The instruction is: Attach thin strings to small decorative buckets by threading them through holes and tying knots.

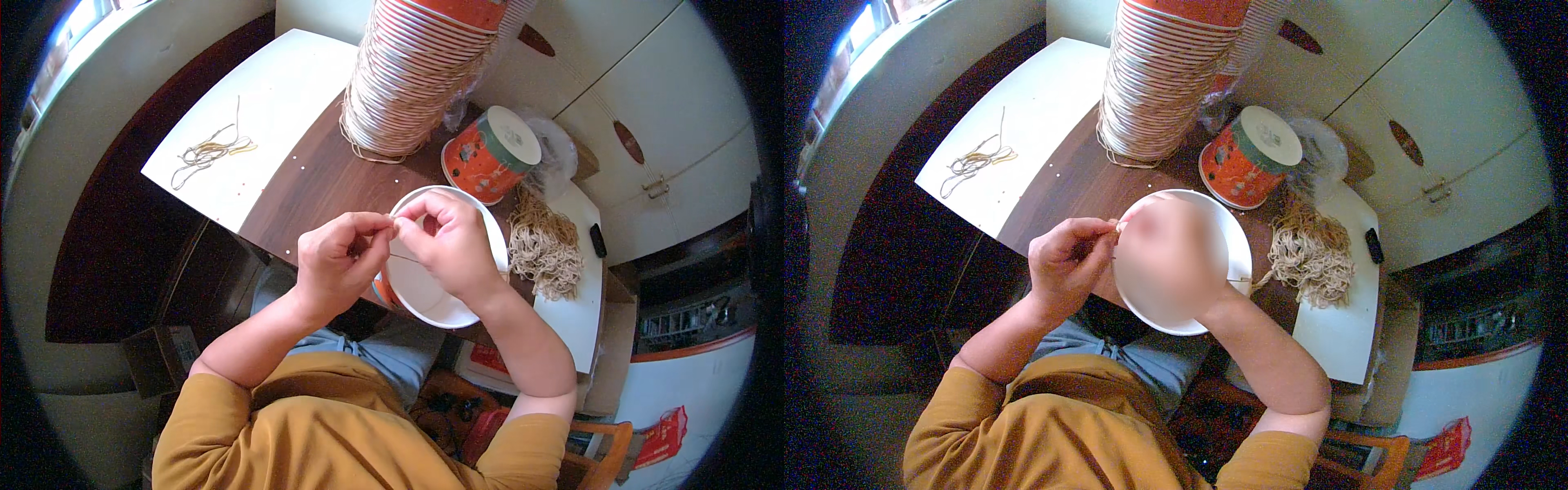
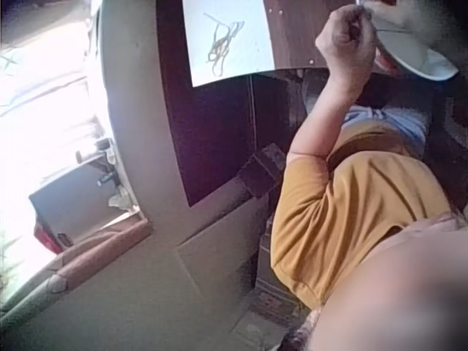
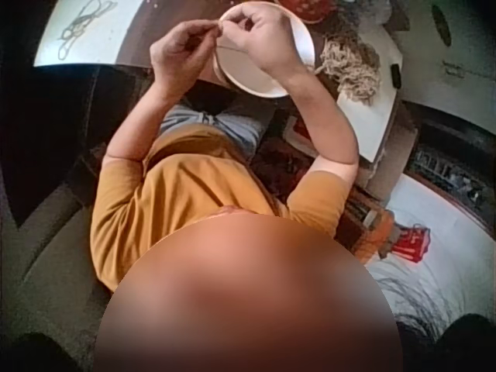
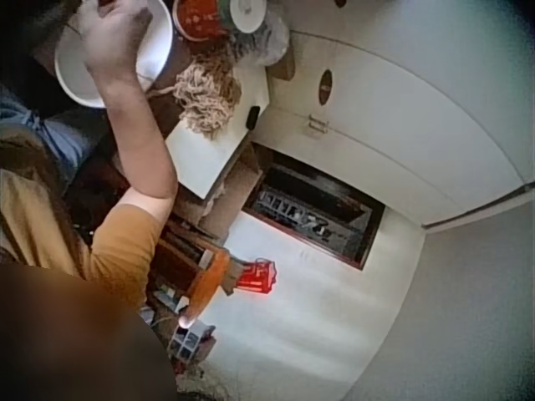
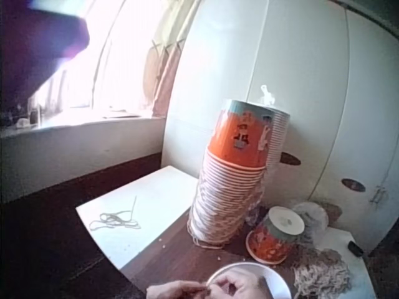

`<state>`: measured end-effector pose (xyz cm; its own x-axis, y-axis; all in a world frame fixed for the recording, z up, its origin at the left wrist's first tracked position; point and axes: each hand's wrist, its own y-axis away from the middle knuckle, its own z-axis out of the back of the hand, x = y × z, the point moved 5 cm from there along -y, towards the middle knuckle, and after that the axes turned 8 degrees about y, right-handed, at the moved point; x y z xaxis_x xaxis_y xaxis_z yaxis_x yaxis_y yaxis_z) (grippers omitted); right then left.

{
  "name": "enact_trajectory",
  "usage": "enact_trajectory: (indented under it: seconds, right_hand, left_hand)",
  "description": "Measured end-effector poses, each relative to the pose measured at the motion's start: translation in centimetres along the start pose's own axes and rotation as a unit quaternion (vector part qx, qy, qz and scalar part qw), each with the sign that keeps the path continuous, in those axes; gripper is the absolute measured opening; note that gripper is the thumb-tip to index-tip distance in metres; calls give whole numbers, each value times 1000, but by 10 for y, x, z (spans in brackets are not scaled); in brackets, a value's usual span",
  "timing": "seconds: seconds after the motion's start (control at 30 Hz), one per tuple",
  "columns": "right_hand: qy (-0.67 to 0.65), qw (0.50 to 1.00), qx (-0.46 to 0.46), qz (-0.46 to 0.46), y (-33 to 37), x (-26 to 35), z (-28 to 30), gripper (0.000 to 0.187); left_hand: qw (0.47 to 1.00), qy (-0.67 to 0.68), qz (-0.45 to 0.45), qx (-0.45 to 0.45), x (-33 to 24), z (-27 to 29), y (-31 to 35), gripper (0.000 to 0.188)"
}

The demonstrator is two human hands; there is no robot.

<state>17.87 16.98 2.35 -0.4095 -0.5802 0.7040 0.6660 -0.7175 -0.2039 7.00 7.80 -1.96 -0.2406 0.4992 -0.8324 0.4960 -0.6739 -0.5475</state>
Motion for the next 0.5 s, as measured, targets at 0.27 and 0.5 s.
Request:
enact_trajectory:
  seconds: [0.27, 0.5]
  right_hand:
    - [-8, 990, -15, 138, -1, 10, -2, 3]
    - [-84, 994, 69, -25, 5, 1, -9, 3]
  left_hand:
    - [999, -26, -37, -4, -4, 9, -6, 8]
    - [888, 291, 357, -4, 31, 16, 6, 14]
